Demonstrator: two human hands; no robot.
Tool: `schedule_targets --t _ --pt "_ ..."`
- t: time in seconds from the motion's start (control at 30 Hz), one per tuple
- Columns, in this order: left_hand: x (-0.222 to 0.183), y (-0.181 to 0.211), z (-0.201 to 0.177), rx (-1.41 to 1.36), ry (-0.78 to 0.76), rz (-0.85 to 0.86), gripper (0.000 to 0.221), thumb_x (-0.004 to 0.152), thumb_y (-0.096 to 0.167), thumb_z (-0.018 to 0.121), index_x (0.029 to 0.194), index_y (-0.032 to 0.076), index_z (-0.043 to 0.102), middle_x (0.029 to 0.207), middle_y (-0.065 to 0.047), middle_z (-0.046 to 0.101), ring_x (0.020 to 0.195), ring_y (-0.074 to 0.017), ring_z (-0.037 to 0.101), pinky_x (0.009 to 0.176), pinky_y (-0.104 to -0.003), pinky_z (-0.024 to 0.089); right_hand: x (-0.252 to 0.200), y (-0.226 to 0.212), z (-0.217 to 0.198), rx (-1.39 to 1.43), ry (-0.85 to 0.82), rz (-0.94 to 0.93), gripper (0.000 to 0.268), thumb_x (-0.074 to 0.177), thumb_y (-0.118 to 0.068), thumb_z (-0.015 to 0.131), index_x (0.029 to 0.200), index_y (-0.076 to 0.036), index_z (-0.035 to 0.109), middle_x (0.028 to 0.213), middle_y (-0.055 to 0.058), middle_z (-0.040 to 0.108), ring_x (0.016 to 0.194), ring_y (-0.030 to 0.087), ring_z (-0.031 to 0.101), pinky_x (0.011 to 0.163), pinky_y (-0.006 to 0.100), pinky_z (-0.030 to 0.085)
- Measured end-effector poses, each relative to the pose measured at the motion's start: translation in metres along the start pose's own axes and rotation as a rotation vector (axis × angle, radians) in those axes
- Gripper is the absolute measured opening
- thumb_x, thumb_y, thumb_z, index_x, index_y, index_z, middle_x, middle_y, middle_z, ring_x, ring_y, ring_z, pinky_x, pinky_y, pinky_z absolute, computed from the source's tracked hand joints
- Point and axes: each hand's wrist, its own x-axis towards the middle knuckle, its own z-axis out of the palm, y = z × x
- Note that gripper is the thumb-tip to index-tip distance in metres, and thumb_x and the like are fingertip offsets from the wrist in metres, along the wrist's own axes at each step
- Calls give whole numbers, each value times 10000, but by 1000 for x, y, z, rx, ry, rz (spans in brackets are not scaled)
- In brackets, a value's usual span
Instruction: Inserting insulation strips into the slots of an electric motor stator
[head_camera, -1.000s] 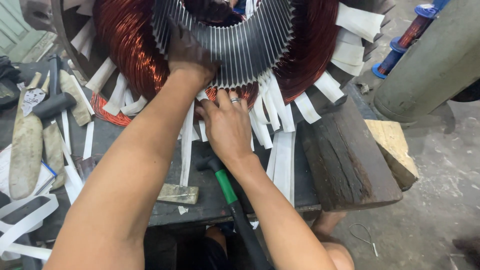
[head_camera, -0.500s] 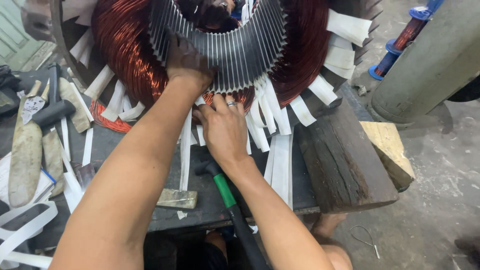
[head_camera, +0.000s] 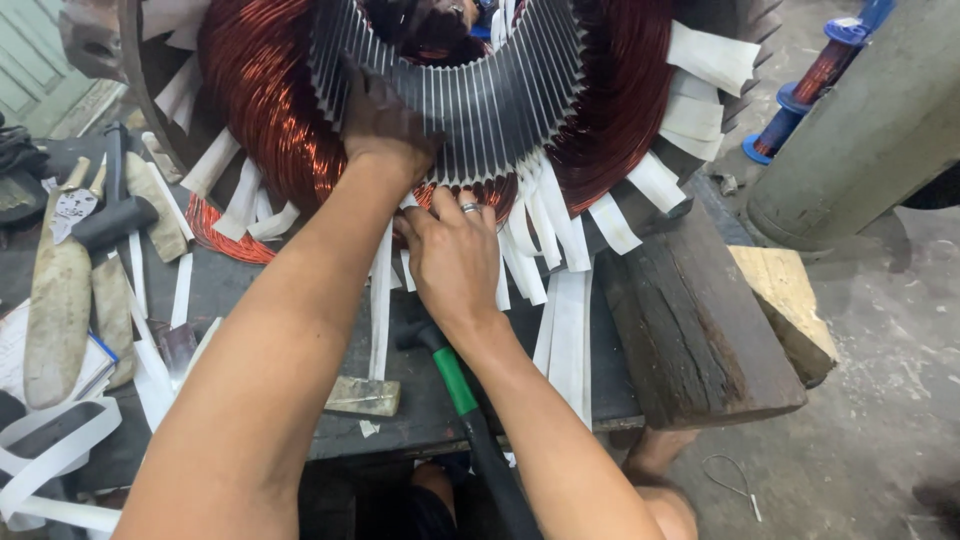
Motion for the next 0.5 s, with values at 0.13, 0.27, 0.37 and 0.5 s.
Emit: schedule_targets --t 0.13,0.27,0.37,0.5 --pt "-2 1 0 -46 38 -15 1006 1048 926 98 1431 228 713 1772 -233 410 1631 -498 332 1246 -732 -28 -5 6 -4 20 39 -57 226 1050 -248 685 882 -116 756 942 75 571 889 375 568 748 518 393" --pt "3 2 4 -69 37 -11 925 1080 819 152 1552 164 604 1729 -260 449 1614 -510 323 1251 -728 -15 -4 6 -1 -2 42 -77 258 1046 -289 700 868 -112 760 928 64 565 919 360 554 744 523 399" --pt "10 4 6 -80 56 -16 960 1068 826 170 1597 121 551 1712 -266 464 1607 -498 331 1246 -740 -25 1 6 2 -24 52 -53 241 1034 -293 697 906 -114 794 949 77 594 909 373 563 735 537 402" --pt "10 4 11 -83 61 -24 885 1076 802 229 1513 163 659 1713 -241 477 1608 -498 310 1255 -708 40 -3 7 -6 20 56 -86 217 1022 -269 726 873 -119 774 912 85 549 898 393 580 739 540 405"
